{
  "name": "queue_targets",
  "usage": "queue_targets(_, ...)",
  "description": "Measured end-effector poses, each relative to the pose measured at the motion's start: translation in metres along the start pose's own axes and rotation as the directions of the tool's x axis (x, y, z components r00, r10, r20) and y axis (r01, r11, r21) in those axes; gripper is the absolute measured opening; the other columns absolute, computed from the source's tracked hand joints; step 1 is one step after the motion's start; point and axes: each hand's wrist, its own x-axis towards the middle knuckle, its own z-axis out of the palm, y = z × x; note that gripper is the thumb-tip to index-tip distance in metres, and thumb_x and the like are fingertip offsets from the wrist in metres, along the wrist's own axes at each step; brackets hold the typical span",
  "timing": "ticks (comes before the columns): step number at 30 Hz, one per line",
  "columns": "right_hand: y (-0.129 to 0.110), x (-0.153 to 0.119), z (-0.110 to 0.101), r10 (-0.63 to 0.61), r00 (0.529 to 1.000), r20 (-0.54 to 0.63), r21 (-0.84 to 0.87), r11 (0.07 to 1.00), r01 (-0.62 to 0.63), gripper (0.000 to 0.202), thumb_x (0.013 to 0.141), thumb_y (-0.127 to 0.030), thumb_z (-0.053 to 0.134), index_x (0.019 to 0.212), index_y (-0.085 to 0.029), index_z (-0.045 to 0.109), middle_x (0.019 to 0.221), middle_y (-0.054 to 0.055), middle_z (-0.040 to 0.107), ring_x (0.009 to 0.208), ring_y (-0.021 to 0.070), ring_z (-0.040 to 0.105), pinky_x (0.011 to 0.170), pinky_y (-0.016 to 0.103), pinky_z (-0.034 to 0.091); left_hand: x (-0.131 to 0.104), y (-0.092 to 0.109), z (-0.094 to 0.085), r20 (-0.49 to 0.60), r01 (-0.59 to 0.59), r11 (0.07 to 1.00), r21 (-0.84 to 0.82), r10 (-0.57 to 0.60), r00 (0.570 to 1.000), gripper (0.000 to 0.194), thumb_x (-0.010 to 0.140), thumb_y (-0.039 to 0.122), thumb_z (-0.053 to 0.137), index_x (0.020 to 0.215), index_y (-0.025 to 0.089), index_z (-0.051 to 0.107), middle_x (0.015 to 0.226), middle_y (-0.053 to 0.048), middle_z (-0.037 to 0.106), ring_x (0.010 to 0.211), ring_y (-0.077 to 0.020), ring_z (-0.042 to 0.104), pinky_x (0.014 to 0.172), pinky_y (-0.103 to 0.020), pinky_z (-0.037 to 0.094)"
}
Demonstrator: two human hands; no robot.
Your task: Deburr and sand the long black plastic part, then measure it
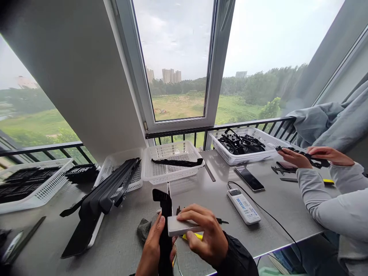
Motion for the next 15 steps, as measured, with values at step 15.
queue_targets(15, 0.021, 0.012, 0.008, 0.569, 0.822, -0.028, 0.399, 0.760, -0.513, 0.063, 0.085, -0.077, 0.076, 0.088, -0.015, 0.080, 0.054, -0.004, 0.053, 0.037, 0.0052, 0.035, 0.033, 0.017, 0.025, -0.001, -0.005, 0.010, 0.060, -0.075, 0.995, -0.067, 0.079, 0.995, 0.063, 0.086, 0.081, 0.077, 0.095, 0.020, 0.065, 0.071, 0.006, 0.055, 0.050, -0.0071, 0.045, 0.036, -0.015, 0.041)
